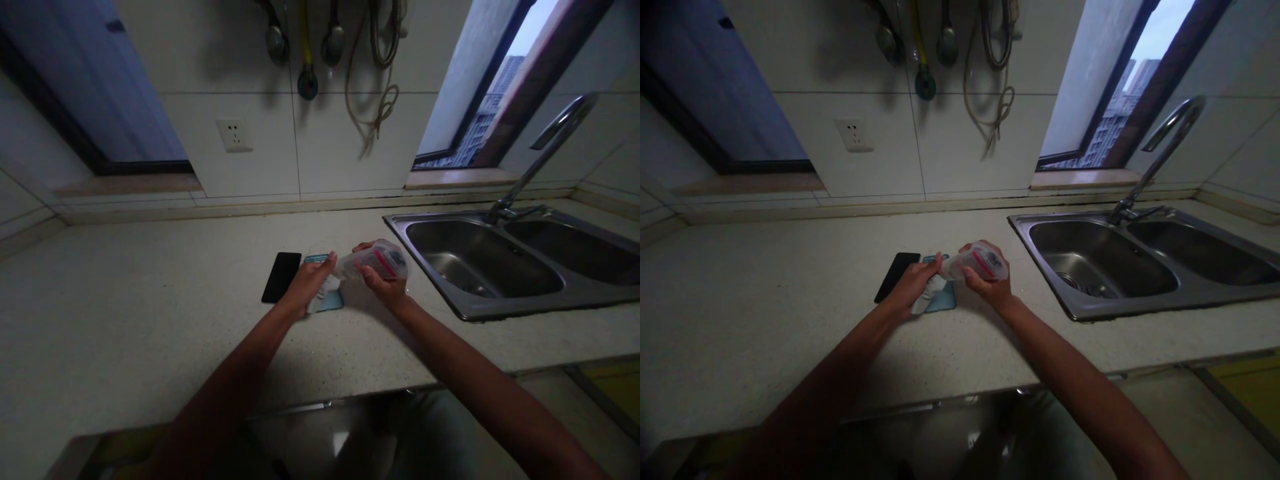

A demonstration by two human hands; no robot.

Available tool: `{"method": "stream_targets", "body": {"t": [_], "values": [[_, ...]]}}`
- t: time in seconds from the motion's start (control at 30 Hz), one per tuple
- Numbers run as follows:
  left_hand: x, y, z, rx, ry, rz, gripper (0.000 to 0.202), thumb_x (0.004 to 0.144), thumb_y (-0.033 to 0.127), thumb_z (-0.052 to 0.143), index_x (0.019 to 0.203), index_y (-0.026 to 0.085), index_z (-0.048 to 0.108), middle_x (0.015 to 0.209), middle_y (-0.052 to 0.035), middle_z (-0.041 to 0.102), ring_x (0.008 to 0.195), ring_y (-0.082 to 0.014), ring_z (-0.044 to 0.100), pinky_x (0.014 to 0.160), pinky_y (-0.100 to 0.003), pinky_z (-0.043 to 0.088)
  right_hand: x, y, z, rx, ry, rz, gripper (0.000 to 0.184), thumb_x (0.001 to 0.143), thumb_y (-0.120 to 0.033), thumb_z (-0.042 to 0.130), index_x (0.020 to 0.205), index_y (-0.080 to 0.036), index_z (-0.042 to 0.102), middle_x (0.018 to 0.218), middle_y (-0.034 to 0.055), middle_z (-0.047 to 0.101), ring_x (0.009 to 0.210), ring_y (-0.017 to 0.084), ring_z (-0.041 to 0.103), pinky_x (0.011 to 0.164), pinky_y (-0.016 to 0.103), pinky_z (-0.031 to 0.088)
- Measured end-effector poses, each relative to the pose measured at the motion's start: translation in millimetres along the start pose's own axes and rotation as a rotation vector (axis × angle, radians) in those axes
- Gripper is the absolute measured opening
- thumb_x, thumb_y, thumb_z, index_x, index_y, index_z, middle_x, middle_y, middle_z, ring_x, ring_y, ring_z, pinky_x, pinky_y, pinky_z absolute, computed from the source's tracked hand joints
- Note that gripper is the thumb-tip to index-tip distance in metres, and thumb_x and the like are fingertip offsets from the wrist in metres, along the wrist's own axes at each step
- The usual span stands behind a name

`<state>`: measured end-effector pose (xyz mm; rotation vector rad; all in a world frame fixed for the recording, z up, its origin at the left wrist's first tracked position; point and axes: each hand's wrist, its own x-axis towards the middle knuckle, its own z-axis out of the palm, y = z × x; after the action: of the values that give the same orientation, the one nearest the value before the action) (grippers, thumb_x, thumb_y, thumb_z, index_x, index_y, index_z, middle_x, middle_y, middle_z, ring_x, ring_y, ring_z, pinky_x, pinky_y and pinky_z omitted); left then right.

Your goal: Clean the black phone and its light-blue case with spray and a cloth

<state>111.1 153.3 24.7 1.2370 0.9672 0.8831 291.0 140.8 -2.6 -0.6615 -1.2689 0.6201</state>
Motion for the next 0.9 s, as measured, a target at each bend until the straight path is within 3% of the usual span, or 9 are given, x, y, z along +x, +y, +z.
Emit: {"method": "stream_targets", "body": {"t": [0.13, 0.33, 0.57, 0.8, 0.9], "values": [[3, -5, -2.5, 0.089, 0.011, 0.010, 0.063, 0.075, 0.076, 0.060, 0.055, 0.017, 0.058, 0.051, 0.0006, 0.046, 0.046, -0.0081, 0.033, 0.047, -0.026, 0.018, 4, -6, -2, -0.026, -0.087, 0.028, 0.042, 0.064, -0.031, 0.086, 0.101, -0.028, 0.067, 0.098, 0.0048, 0.072, 0.096, 0.027, 0.067, 0.092, 0.045, 0.053], [6, -13, -0.2, 0.144, 0.034, 0.006, 0.067, 0.074, 0.081, 0.056, 0.049, 0.019, 0.048, 0.048, 0.0009, 0.039, 0.044, -0.0083, 0.029, 0.047, -0.028, 0.014, 8, -16, -4, -0.255, -0.334, -0.099, 0.033, 0.074, -0.031, 0.075, 0.106, -0.029, 0.072, 0.100, 0.0037, 0.074, 0.093, 0.026, 0.068, 0.087, 0.041, 0.055], [2, -12, 3.9, 0.197, 0.013, 0.000, 0.074, 0.070, 0.090, 0.047, 0.054, 0.018, 0.052, 0.050, 0.0015, 0.041, 0.046, -0.0084, 0.030, 0.048, -0.026, 0.017, 10, -12, -7, -0.317, -0.401, -0.132, 0.029, 0.077, -0.038, 0.071, 0.104, -0.027, 0.068, 0.095, 0.0044, 0.074, 0.088, 0.025, 0.069, 0.080, 0.036, 0.056], [-1, -11, 6.3, 0.257, 0.001, -0.024, 0.074, 0.069, 0.090, 0.048, 0.053, 0.017, 0.052, 0.048, 0.0021, 0.038, 0.046, -0.0080, 0.028, 0.047, -0.026, 0.015, 5, -3, -15, -0.286, -0.445, -0.182, 0.034, 0.080, -0.037, 0.068, 0.112, -0.026, 0.064, 0.102, 0.0063, 0.073, 0.091, 0.024, 0.071, 0.084, 0.037, 0.056], [-1, -10, 6.6, 0.211, 0.016, -0.028, 0.072, 0.067, 0.087, 0.054, 0.054, 0.017, 0.053, 0.049, 0.0026, 0.038, 0.046, -0.0076, 0.028, 0.047, -0.025, 0.016, 1, -2, -13, -0.192, -0.371, -0.162, 0.038, 0.079, -0.037, 0.072, 0.114, -0.027, 0.062, 0.104, 0.0064, 0.074, 0.095, 0.025, 0.071, 0.086, 0.038, 0.056]]}}
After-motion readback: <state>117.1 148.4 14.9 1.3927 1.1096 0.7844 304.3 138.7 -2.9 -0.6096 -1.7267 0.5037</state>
